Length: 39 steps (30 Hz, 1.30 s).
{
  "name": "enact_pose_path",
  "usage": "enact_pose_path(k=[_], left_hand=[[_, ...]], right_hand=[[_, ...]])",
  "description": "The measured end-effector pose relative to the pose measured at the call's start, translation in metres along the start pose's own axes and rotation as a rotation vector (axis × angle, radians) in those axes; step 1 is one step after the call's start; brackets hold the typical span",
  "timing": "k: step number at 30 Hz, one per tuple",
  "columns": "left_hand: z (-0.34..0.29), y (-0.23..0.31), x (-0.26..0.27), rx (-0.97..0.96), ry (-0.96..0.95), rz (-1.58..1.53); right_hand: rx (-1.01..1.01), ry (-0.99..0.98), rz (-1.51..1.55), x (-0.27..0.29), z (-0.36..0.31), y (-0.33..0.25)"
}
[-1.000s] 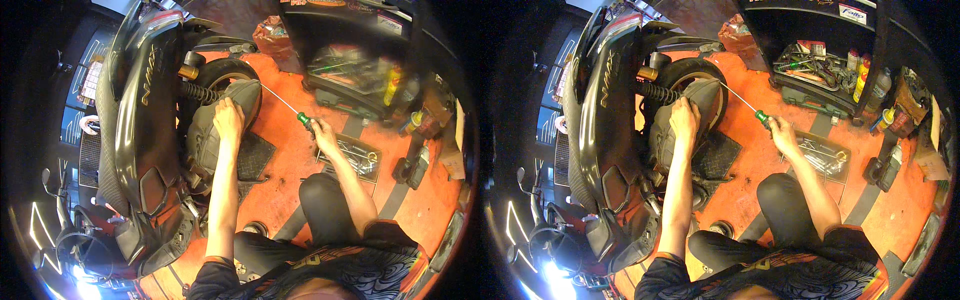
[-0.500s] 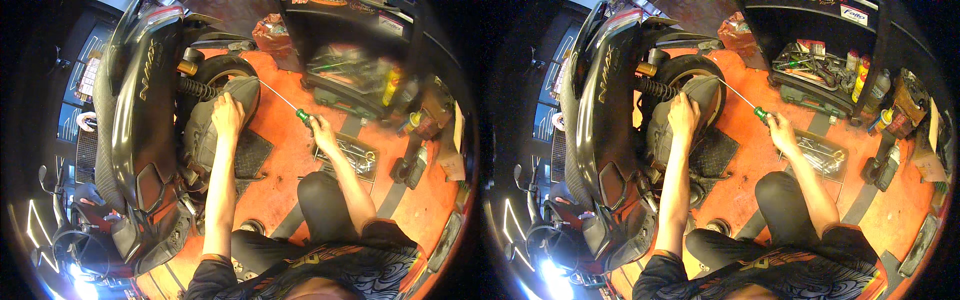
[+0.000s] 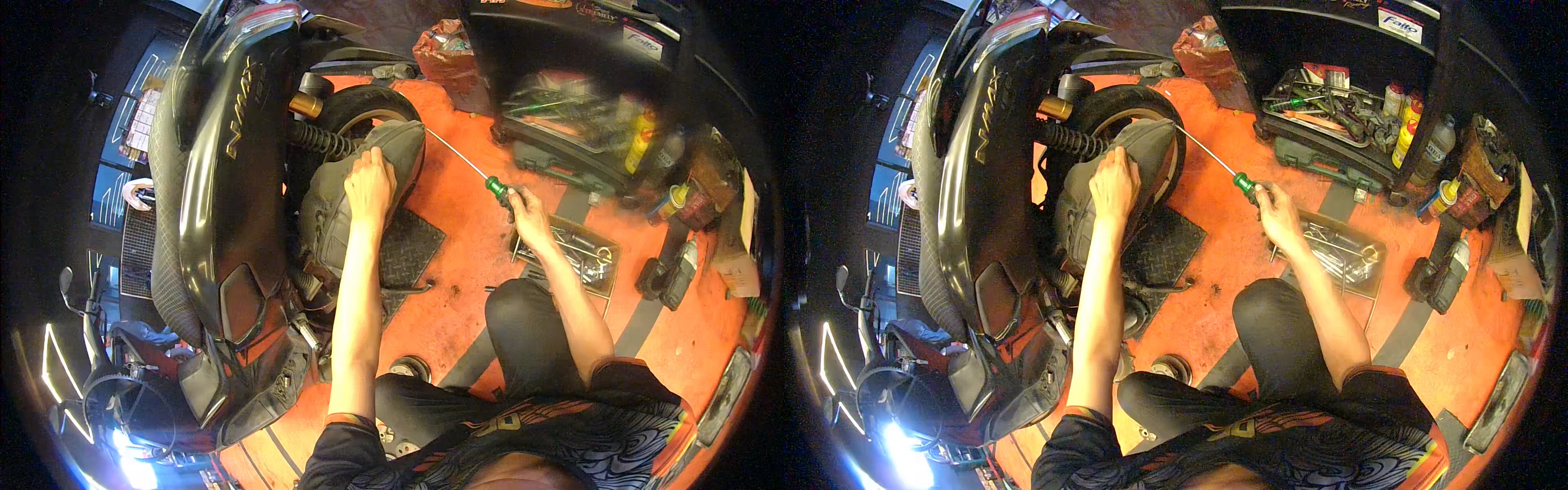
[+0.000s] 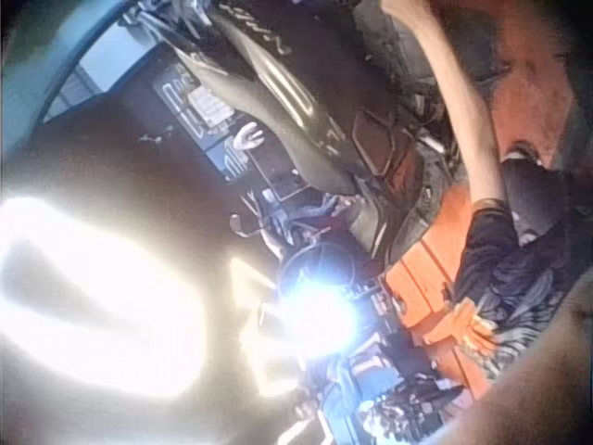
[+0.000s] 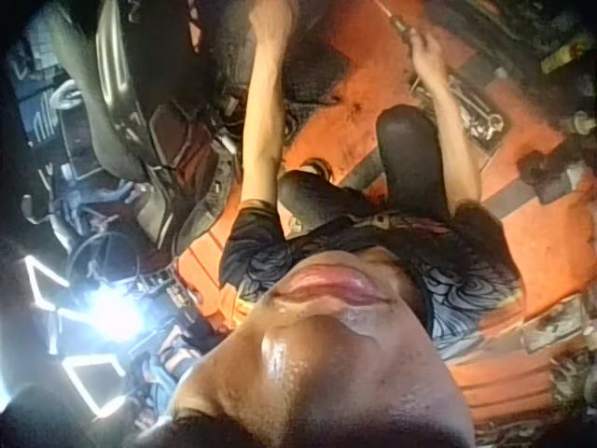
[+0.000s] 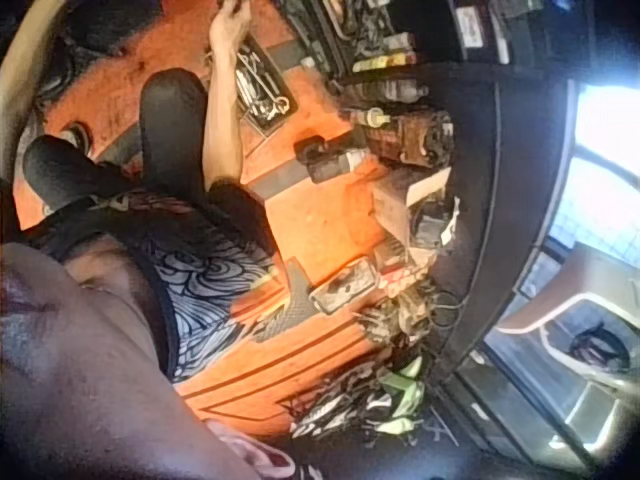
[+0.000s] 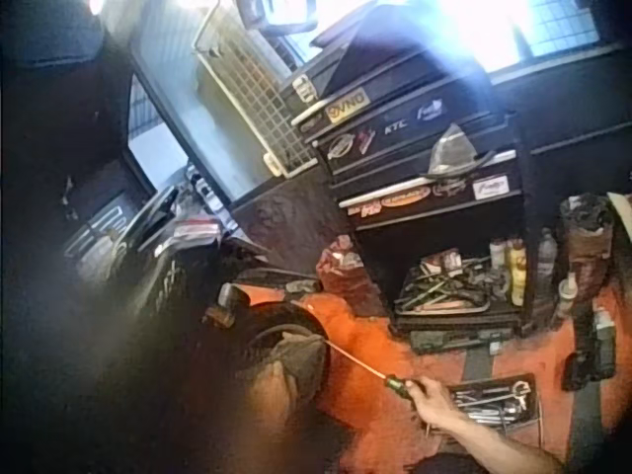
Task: The person uses an impact wrench to remove bolts from the motorcycle engine, then removes the clutch bell, drive belt, and pulley components by hand, finally using a screwdriver to remove screws from the air filter housing.
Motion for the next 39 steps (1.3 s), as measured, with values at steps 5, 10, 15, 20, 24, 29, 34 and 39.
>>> enact_pose_path(k=[5, 10, 15, 20, 24, 29, 34, 39], left_hand=[[-0.002, -0.001, 0.011, -0.047, 0.091, -0.056], [-0.008, -0.027, 0.024, 0.140, 0.224, -0.452], [-0.064, -0.036, -0.028, 0.669, 0.188, -2.359], [-0.134, 0.011, -0.067, 1.169, 0.414, -2.933], [-0.141, 0.035, -0.075, 1.325, 0.122, -2.967], [-0.100, -0.034, -0.035, 0.924, 0.089, -1.743], [0.000, -0.069, 0.025, 0.384, 0.108, -0.238], [0.023, -0.076, -0.006, 0.284, -0.151, -0.123]], right_hand=[[0.036, -0.001, -0.005, -0.001, 0.001, -0.002], [0.076, 0.002, -0.061, -0.001, -0.005, -0.009], [0.029, 0.010, 0.025, 0.000, -0.008, -0.005], [-0.036, -0.007, 0.060, 0.000, -0.002, 0.004], [0.044, -0.021, -0.005, 0.002, 0.001, -0.004], [0.150, 0.013, -0.117, 0.001, -0.003, -0.018], [-0.143, -0.071, 0.238, 0.001, 0.012, 0.011], [-0.817, -0.371, 1.214, -0.020, 0.031, 0.039]])
Point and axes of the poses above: each hand's wrist, its own z-axis towards the middle knuckle, its own x-axis out of the back of the hand, y = z × x, the point moved 10 cm from there along z, towards the middle knuckle, and after that the axes turned 13 degrees about z, right-handed, at the moved point
